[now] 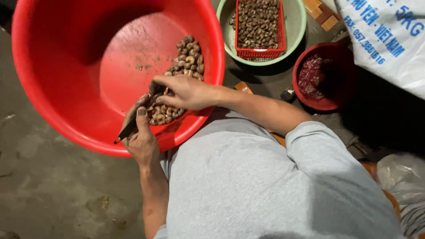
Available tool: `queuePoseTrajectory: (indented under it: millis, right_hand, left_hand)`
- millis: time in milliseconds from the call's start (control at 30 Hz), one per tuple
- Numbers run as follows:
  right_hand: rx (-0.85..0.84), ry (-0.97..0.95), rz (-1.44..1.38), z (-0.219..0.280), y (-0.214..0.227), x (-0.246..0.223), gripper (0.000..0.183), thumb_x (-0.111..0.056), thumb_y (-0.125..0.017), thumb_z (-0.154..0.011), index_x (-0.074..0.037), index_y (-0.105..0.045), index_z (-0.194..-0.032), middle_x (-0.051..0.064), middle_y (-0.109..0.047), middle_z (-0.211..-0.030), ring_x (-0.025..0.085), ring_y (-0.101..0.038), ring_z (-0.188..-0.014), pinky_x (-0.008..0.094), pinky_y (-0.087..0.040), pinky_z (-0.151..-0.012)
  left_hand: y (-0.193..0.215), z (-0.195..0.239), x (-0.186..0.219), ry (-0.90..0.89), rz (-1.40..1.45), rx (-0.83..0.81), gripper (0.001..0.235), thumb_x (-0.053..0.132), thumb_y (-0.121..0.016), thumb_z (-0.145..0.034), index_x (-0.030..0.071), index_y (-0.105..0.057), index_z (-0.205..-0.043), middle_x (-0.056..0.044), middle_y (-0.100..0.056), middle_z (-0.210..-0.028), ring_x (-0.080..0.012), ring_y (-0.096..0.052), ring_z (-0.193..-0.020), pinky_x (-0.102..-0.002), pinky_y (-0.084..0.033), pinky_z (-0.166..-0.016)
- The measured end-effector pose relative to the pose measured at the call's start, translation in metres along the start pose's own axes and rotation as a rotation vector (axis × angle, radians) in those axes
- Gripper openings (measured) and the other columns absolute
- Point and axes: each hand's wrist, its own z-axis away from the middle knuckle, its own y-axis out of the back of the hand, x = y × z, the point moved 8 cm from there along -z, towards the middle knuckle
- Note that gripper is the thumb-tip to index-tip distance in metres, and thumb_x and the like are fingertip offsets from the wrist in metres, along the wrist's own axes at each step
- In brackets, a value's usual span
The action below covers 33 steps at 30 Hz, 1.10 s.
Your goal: Using a small hand tool to scrape and clean individual nuts in a large red bowl.
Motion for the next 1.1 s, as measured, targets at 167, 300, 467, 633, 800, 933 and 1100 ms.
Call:
queuePoseTrajectory:
  millis: [167,300,467,633,800,933,1100]
  right_hand:
    - [0.132,-0.020,-0.216,0.010,-0.005,0.000,0.059,-0.021,-0.076,-0.096,-0.008,-0.049,-0.147,0.019,-0.067,-0.135,0.037,-0.066,-0.123,0.046,-0.060,-0.097]
    - [0.171,-0.005,-0.249,0.012,-0.004,-0.007,0.056,-0.013,-0.077,-0.094,0.003,-0.050,-0.140,0.029,-0.063,-0.135,0.043,-0.066,-0.119,0.045,-0.065,-0.086]
    - [0.181,0.001,-0.244,0.014,0.009,-0.022,0.035,-0.019,-0.075,-0.096,-0.008,-0.063,-0.126,0.017,-0.074,-0.114,0.035,-0.073,-0.105,0.044,-0.064,-0.081]
    - [0.177,-0.012,-0.323,0.016,0.022,-0.032,0.027,-0.023,-0.066,-0.103,-0.012,-0.063,-0.127,0.015,-0.075,-0.107,0.023,-0.072,-0.087,0.034,-0.064,-0.070]
    - [0.205,0.001,-0.337,0.018,0.024,-0.037,0.030,-0.020,-0.066,-0.103,-0.011,-0.060,-0.131,0.017,-0.074,-0.115,0.032,-0.075,-0.102,0.044,-0.064,-0.084]
    - [0.174,-0.028,-0.280,0.020,0.018,-0.035,0.037,-0.013,-0.072,-0.098,-0.007,-0.058,-0.132,0.021,-0.072,-0.115,0.032,-0.074,-0.099,0.044,-0.062,-0.082]
    - [0.181,-0.005,-0.253,0.015,0.022,-0.038,0.037,-0.007,-0.069,-0.095,0.000,-0.056,-0.130,0.027,-0.069,-0.117,0.046,-0.070,-0.107,0.051,-0.062,-0.084]
  left_hand:
    - [0.007,0.006,-0.014,0.029,-0.016,0.031,0.023,0.017,-0.063,-0.109,-0.001,-0.069,-0.121,-0.022,-0.072,-0.119,-0.0291,-0.067,-0.120,-0.044,-0.054,-0.106]
    - [0.007,0.006,-0.017,0.043,-0.016,0.040,0.023,0.017,-0.063,-0.109,0.000,-0.069,-0.123,-0.022,-0.072,-0.119,-0.0277,-0.068,-0.117,-0.044,-0.057,-0.101]
    - [0.006,0.005,-0.014,0.030,0.010,0.044,0.021,0.013,-0.065,-0.107,-0.003,-0.068,-0.121,-0.022,-0.073,-0.113,-0.0255,-0.070,-0.109,-0.041,-0.061,-0.093]
    - [-0.005,0.003,-0.004,0.020,0.065,0.009,0.023,0.012,-0.063,-0.107,-0.004,-0.067,-0.123,-0.024,-0.072,-0.117,-0.0287,-0.071,-0.109,-0.039,-0.061,-0.089]
    - [0.001,0.005,-0.018,0.028,0.058,-0.004,0.023,0.010,-0.062,-0.108,-0.004,-0.066,-0.125,-0.025,-0.071,-0.120,-0.0305,-0.070,-0.111,-0.040,-0.062,-0.088]
    - [-0.002,0.005,-0.016,0.024,0.092,-0.005,0.022,0.008,-0.062,-0.108,-0.006,-0.066,-0.124,-0.026,-0.070,-0.121,-0.0322,-0.070,-0.113,-0.040,-0.062,-0.087]
    - [-0.011,0.000,0.003,-0.029,0.040,-0.084,0.018,0.008,-0.063,-0.107,-0.005,-0.067,-0.119,-0.026,-0.067,-0.126,-0.0320,-0.068,-0.117,-0.042,-0.060,-0.092]
